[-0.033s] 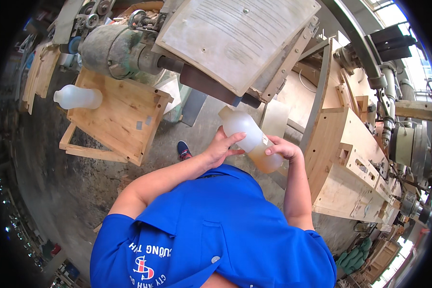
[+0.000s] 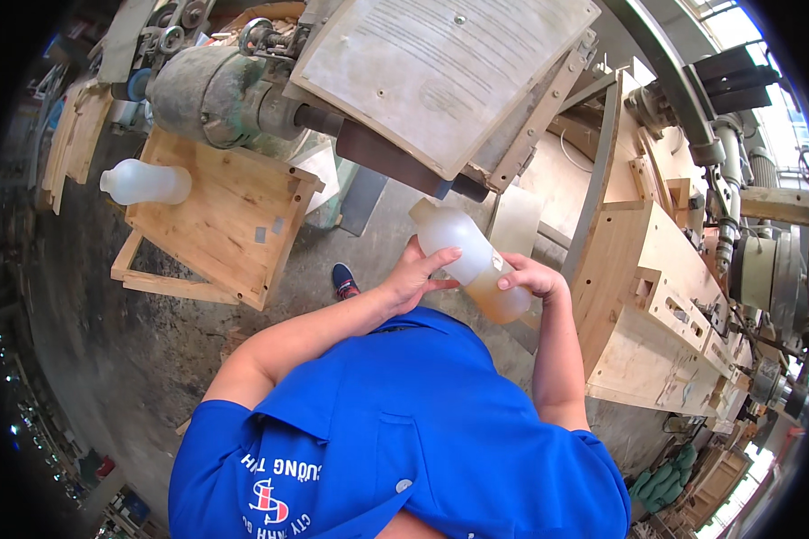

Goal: The person picks up a purple cloth and wipes the exterior of a white plastic bottle. They then use a small metal tool to scrape the inside of the bottle's neck and mouth. The person repeats this scraping process on a second white bottle before placing both on a wooden workbench.

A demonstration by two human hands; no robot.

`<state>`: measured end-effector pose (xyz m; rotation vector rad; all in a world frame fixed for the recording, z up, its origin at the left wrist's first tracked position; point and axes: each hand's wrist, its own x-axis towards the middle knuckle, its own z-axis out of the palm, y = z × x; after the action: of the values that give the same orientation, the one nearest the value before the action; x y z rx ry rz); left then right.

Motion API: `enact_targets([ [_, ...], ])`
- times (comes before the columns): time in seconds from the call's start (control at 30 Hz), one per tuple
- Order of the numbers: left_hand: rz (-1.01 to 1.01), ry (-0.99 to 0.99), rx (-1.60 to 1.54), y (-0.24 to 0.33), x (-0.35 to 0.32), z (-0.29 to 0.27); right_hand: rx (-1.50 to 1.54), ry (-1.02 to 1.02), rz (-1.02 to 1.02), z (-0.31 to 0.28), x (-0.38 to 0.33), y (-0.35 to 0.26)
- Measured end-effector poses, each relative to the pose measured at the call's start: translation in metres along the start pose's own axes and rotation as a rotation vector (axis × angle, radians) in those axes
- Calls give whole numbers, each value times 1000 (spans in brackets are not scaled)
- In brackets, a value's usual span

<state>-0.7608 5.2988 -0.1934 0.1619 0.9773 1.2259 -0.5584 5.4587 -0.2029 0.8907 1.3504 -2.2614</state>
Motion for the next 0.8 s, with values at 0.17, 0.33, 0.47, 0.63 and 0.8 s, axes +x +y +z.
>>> enact_targets([
  [0.17, -12, -28, 11, 3, 0, 2, 15, -7, 32, -8, 0, -1],
  [0.33, -14, -31, -20, 3, 4, 2, 37, -30, 68, -16, 1, -10],
  [0.47, -10, -21, -30, 5, 5, 4, 20, -30, 66, -19, 0, -14],
  [0.63, -21, -24, -23, 7, 5, 5, 5, -33, 63, -22, 2, -13],
  [0.8, -9, -22, -22, 6, 7, 3, -27, -26, 81, -24, 3, -17],
])
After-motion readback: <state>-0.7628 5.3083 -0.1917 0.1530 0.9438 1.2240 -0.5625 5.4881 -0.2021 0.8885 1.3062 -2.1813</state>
